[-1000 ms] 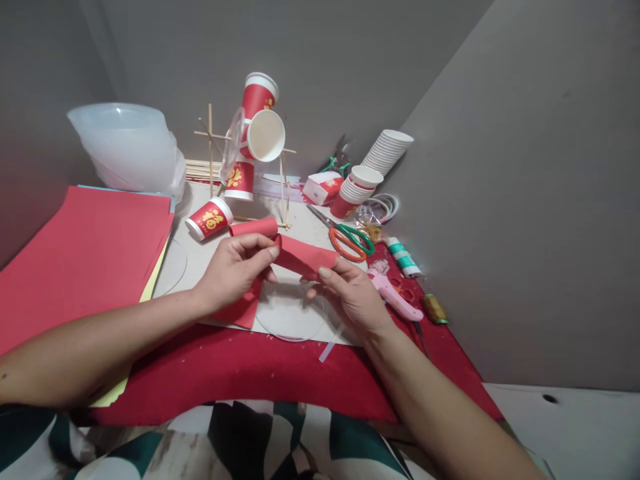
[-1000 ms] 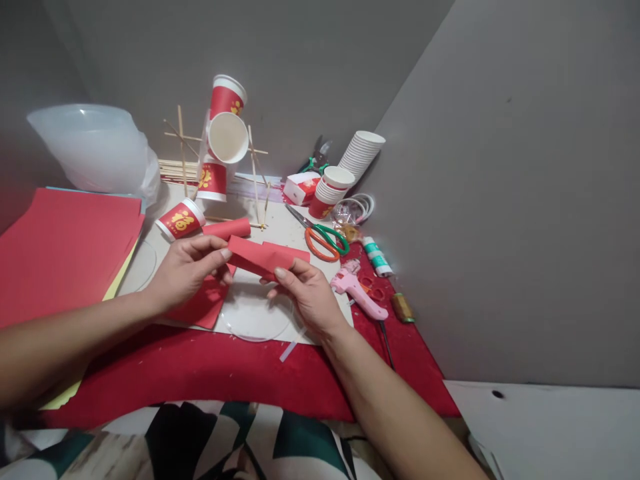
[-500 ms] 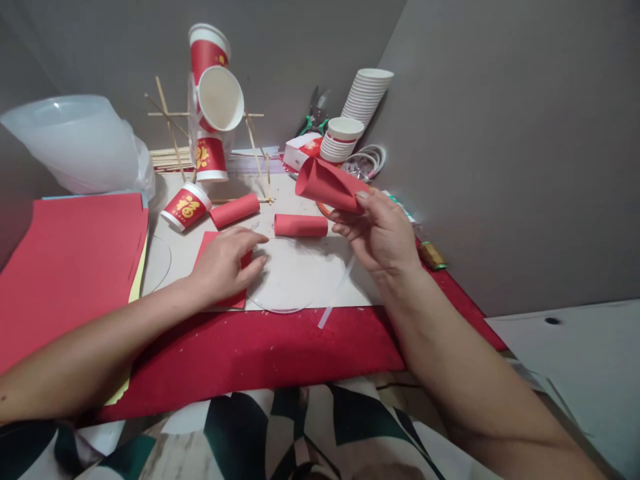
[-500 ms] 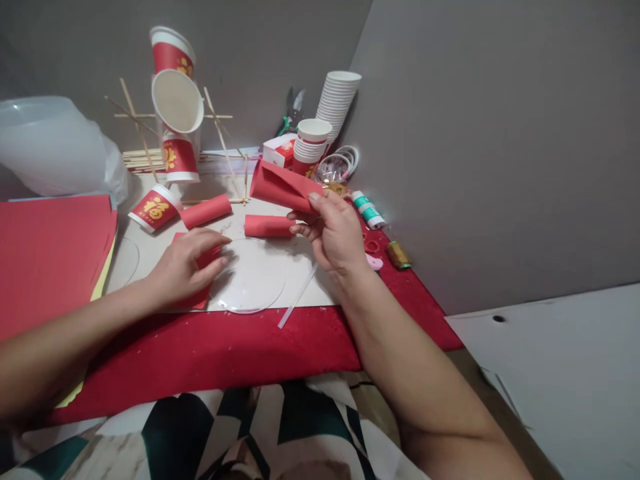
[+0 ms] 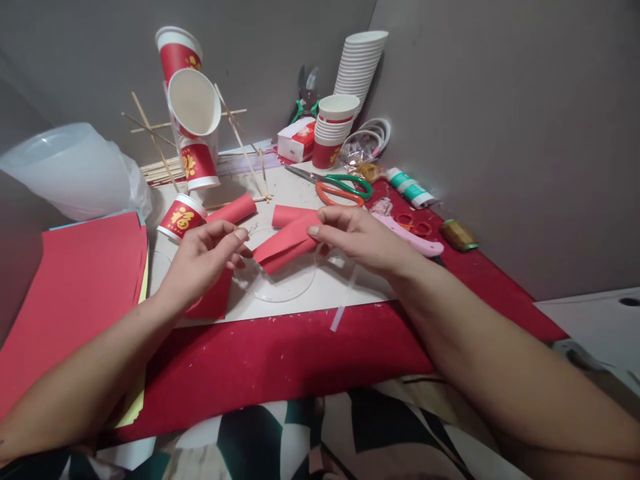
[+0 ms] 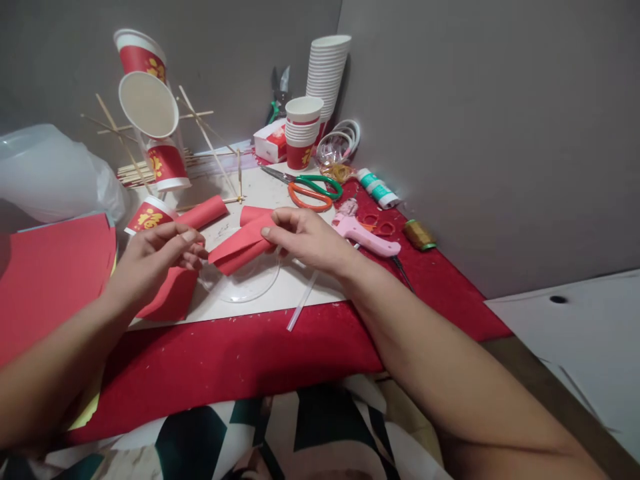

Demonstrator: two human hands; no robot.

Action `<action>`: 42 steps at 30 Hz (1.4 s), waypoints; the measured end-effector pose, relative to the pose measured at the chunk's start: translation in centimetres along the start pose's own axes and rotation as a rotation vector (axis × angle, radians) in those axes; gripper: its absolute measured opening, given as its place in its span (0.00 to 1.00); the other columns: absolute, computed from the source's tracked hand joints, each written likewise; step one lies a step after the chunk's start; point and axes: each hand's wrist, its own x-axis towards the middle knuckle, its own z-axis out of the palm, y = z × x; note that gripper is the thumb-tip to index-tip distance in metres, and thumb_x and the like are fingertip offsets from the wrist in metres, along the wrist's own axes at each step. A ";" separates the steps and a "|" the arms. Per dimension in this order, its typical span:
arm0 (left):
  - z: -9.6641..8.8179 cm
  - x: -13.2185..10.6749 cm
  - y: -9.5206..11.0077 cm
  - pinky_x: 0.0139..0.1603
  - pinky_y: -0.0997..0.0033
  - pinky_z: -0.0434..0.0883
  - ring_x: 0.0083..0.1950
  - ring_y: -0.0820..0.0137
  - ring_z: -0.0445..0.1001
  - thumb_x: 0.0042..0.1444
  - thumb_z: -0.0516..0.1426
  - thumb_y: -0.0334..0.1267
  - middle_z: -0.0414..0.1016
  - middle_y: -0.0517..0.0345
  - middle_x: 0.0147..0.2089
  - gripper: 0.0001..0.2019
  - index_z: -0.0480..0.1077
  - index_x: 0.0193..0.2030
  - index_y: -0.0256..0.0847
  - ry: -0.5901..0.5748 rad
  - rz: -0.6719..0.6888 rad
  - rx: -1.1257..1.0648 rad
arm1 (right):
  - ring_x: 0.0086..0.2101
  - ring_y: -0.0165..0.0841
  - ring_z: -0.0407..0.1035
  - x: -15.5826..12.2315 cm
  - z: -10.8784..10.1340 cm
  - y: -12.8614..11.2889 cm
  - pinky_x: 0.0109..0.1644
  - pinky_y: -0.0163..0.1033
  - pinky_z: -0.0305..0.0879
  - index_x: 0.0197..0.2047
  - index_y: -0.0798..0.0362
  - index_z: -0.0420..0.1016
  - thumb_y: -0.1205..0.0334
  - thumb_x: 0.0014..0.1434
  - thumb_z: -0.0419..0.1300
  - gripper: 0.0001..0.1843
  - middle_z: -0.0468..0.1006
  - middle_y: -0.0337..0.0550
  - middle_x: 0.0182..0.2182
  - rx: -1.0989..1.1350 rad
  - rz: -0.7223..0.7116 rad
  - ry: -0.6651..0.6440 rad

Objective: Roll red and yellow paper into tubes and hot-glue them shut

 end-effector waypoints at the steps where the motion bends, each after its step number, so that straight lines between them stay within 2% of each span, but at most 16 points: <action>1: 0.2 -0.1 0.1 0.30 0.73 0.70 0.26 0.72 0.74 0.56 0.61 0.48 0.78 0.56 0.29 0.13 0.71 0.35 0.39 -0.022 -0.052 -0.103 | 0.22 0.25 0.66 0.0 0.1 0.1 0.25 0.31 0.66 0.29 0.54 0.74 0.56 0.54 0.65 0.10 0.72 0.37 0.23 -0.010 -0.003 0.008; 5: 0.9 -0.1 0.0 0.25 0.78 0.66 0.23 0.76 0.71 0.51 0.66 0.46 0.76 0.60 0.24 0.14 0.70 0.36 0.40 -0.003 -0.134 -0.244 | 0.23 0.26 0.66 -0.1 0.3 0.2 0.25 0.33 0.65 0.30 0.54 0.74 0.54 0.55 0.65 0.12 0.72 0.37 0.24 -0.010 -0.024 0.057; 9: 1.1 0.1 -0.5 0.22 0.79 0.64 0.19 0.78 0.67 0.53 0.65 0.46 0.74 0.61 0.21 0.15 0.66 0.28 0.39 0.064 -0.177 -0.325 | 0.24 0.27 0.67 -0.2 0.5 0.3 0.26 0.33 0.68 0.30 0.54 0.73 0.53 0.59 0.61 0.13 0.72 0.38 0.26 0.001 -0.081 0.089; 12: 1.3 0.0 -0.6 0.18 0.79 0.62 0.17 0.79 0.64 0.55 0.62 0.49 0.74 0.59 0.23 0.17 0.67 0.26 0.38 -0.049 -0.294 -0.404 | 0.24 0.25 0.66 -0.4 0.8 0.2 0.26 0.32 0.67 0.31 0.54 0.72 0.55 0.60 0.59 0.12 0.71 0.37 0.25 -0.012 -0.112 0.120; 14: 1.6 -0.2 -0.6 0.16 0.79 0.60 0.16 0.80 0.63 0.55 0.63 0.50 0.72 0.62 0.22 0.17 0.68 0.26 0.38 -0.112 -0.355 -0.492 | 0.23 0.25 0.66 -0.5 1.1 0.0 0.26 0.31 0.67 0.30 0.54 0.71 0.55 0.61 0.58 0.12 0.71 0.37 0.25 -0.024 -0.120 0.144; 18: 2.1 -0.7 -0.4 0.15 0.82 0.58 0.15 0.81 0.61 0.51 0.66 0.49 0.65 0.68 0.17 0.16 0.70 0.28 0.38 -0.111 -0.440 -0.582 | 0.23 0.26 0.66 -0.6 1.6 -0.1 0.23 0.31 0.66 0.29 0.53 0.71 0.53 0.61 0.59 0.14 0.70 0.36 0.23 -0.002 -0.126 0.176; 23: 2.5 -1.0 -0.1 0.16 0.83 0.63 0.19 0.77 0.71 0.48 0.68 0.46 0.75 0.60 0.22 0.14 0.74 0.32 0.38 -0.100 -0.513 -0.642 | 0.22 0.25 0.64 -0.7 2.2 0.2 0.23 0.30 0.65 0.30 0.53 0.71 0.54 0.62 0.58 0.13 0.70 0.36 0.23 0.002 -0.135 0.211; 27: 2.6 -1.2 -0.3 0.17 0.84 0.64 0.17 0.78 0.70 0.51 0.66 0.44 0.77 0.55 0.21 0.12 0.73 0.31 0.37 -0.127 -0.567 -0.636 | 0.22 0.24 0.64 -0.9 2.4 0.3 0.24 0.29 0.66 0.27 0.53 0.70 0.51 0.60 0.61 0.16 0.69 0.36 0.23 0.032 -0.105 0.195; 33: 2.6 -1.0 -0.4 0.18 0.84 0.64 0.17 0.78 0.69 0.48 0.68 0.40 0.76 0.57 0.18 0.13 0.69 0.27 0.38 -0.085 -0.484 -0.618 | 0.25 0.26 0.66 -0.8 2.4 0.6 0.26 0.30 0.68 0.27 0.54 0.74 0.44 0.56 0.63 0.20 0.72 0.38 0.24 0.128 -0.016 0.152; 39: 2.9 -1.3 -0.7 0.21 0.82 0.67 0.18 0.77 0.71 0.52 0.66 0.42 0.77 0.56 0.20 0.12 0.71 0.30 0.37 -0.054 -0.303 -0.468 | 0.27 0.27 0.66 -0.7 2.4 1.1 0.34 0.33 0.66 0.25 0.55 0.76 0.47 0.51 0.69 0.18 0.74 0.37 0.24 0.303 0.044 0.167; 42: 3.1 -1.4 -0.8 0.20 0.81 0.67 0.19 0.75 0.73 0.52 0.66 0.43 0.77 0.58 0.20 0.12 0.72 0.33 0.38 -0.039 -0.288 -0.446 | 0.27 0.28 0.67 -0.6 2.6 1.2 0.35 0.35 0.66 0.24 0.55 0.76 0.47 0.49 0.70 0.19 0.75 0.38 0.23 0.363 0.072 0.169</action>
